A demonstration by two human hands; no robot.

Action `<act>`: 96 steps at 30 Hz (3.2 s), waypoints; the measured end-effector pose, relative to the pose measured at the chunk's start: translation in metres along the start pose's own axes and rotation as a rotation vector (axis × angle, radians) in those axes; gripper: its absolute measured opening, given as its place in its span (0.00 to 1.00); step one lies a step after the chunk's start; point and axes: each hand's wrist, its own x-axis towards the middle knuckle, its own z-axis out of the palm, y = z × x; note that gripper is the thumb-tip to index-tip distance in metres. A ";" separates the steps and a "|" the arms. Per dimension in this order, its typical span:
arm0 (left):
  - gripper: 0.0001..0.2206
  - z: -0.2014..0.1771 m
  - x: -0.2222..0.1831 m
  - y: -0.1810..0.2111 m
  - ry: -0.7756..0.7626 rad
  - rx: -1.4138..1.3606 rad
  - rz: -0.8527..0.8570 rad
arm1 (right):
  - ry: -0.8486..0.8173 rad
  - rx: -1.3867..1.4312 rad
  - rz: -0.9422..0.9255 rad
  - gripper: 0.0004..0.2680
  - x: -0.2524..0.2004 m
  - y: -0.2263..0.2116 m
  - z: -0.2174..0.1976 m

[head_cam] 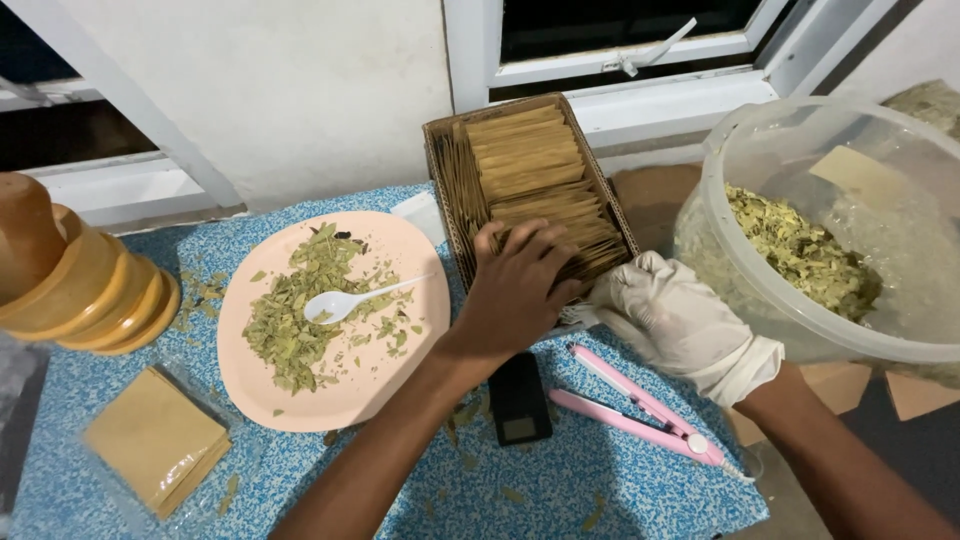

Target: Packaging dried tea leaves into small paper bags and sealing them with a heat sealer.

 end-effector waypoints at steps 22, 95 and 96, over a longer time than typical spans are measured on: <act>0.16 0.019 -0.014 0.024 0.087 -0.036 0.033 | 0.143 0.371 0.128 0.07 0.003 -0.008 -0.017; 0.06 -0.136 -0.209 -0.050 0.080 -0.656 -0.299 | 0.293 0.396 -0.327 0.11 0.062 -0.220 0.047; 0.06 -0.135 -0.208 -0.050 0.092 -0.663 -0.300 | 0.317 0.398 -0.336 0.11 0.062 -0.220 0.047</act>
